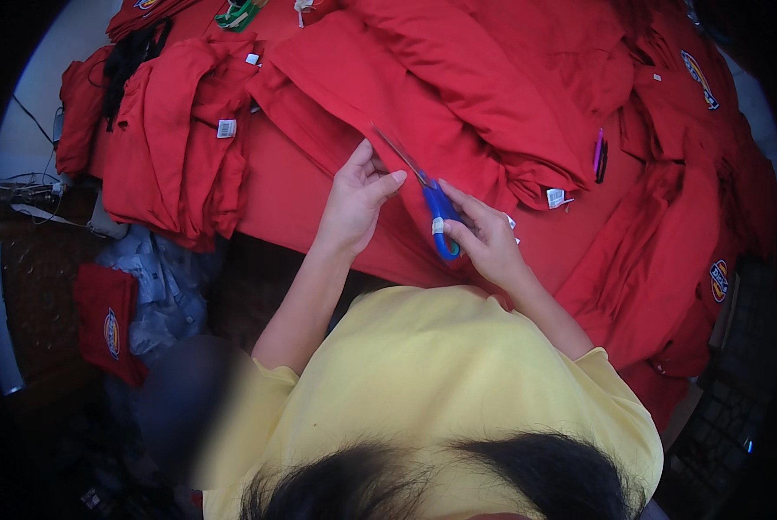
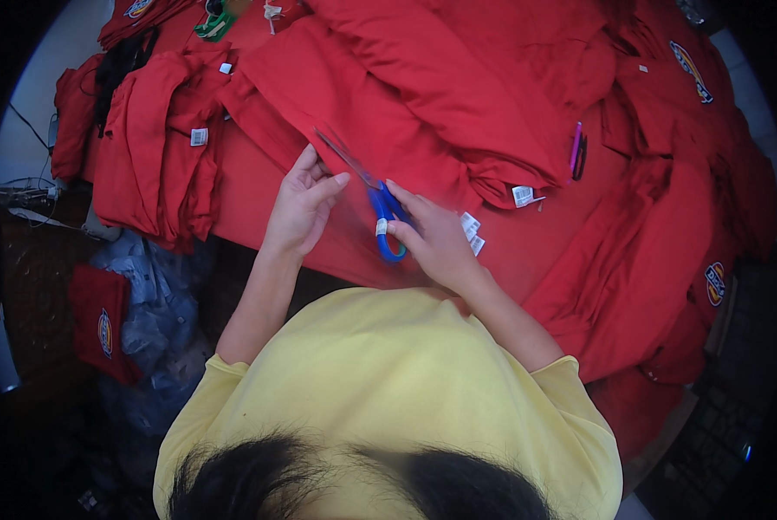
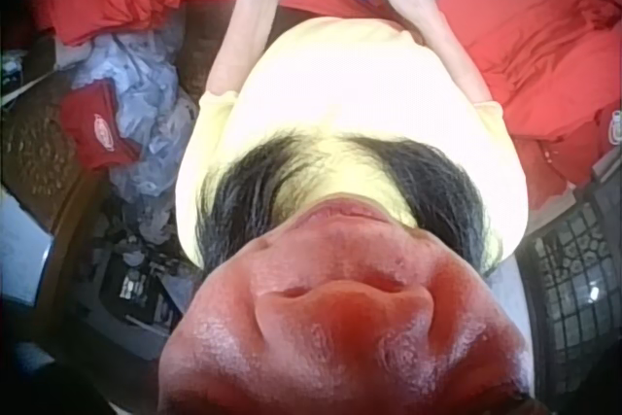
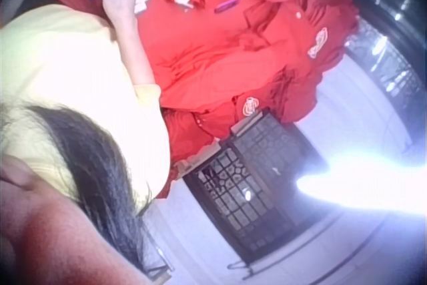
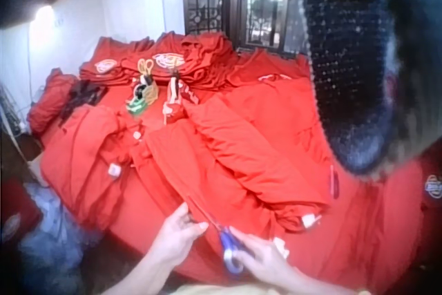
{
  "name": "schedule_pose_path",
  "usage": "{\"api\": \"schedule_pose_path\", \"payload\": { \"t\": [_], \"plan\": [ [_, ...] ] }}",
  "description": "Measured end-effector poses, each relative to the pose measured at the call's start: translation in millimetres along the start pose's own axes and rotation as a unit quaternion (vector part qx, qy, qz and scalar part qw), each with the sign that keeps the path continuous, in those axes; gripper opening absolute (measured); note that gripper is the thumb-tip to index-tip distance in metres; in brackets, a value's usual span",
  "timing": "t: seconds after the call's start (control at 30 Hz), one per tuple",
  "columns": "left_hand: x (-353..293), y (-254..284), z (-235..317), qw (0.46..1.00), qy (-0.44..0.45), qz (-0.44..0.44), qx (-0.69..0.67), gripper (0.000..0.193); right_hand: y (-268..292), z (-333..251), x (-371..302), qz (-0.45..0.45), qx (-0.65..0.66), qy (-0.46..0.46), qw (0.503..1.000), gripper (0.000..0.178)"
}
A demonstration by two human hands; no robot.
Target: The person uses scissors to trim loose threads and tags from several red shirts on a table.
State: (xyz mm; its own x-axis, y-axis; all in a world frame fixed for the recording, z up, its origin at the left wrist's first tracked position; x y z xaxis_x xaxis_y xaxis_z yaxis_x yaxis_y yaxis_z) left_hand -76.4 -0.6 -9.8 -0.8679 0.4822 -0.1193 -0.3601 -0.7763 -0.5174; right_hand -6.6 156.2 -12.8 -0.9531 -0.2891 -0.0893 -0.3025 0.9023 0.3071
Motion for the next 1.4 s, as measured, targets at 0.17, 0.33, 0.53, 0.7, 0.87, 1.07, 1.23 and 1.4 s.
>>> {"api": "schedule_pose_path", "payload": {
  "t": [0.17,0.33,0.53,0.7,0.87,1.07,1.23,1.4],
  "plan": [
    [8.2,14.1,7.1,0.998,-0.026,0.032,-0.052,0.043,-3.5,12.7,0.4,-0.024,0.048,-0.086,0.995,0.054],
    [9.1,18.7,16.2,0.999,-0.021,0.024,-0.006,0.039,-9.2,-5.0,12.0,-0.014,-0.017,0.036,0.999,0.053],
    [11.4,22.2,19.0,0.999,-0.013,0.012,-0.037,0.043,-8.7,2.0,22.4,-0.022,0.060,-0.064,0.996,0.052],
    [22.6,35.3,29.0,0.997,-0.036,0.006,-0.063,0.047,-14.5,-3.7,29.6,0.017,-0.006,0.061,0.998,0.049],
    [19.2,35.5,33.2,1.000,-0.012,-0.003,0.025,0.042,-11.9,-16.1,45.2,-0.006,0.015,0.020,1.000,0.050],
    [36.3,48.8,42.6,0.995,-0.051,-0.007,-0.088,0.049,-15.9,-9.5,50.1,-0.021,0.084,-0.038,0.996,0.050],
    [37.6,43.4,50.0,0.999,-0.034,-0.008,-0.008,0.041,-15.0,-19.5,68.0,0.020,0.021,0.091,0.995,0.047],
    [42.5,44.6,50.9,1.000,-0.017,0.000,-0.010,0.042,-13.0,-7.3,70.6,-0.028,0.139,-0.085,0.986,0.047]
  ]
}}
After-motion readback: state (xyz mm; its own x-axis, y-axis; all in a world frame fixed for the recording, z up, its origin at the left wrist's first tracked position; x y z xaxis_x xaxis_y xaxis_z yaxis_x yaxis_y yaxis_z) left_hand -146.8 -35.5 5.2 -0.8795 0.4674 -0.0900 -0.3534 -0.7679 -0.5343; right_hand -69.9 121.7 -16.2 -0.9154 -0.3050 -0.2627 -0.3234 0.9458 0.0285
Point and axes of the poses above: each hand's wrist, its own x-axis towards the middle knuckle, its own y-axis out of the back of the hand, z = x × y, the point moved 7 cm from there along x, towards the middle knuckle, and after that the axes turned 9 degrees about -z, right-handed, at the moved point
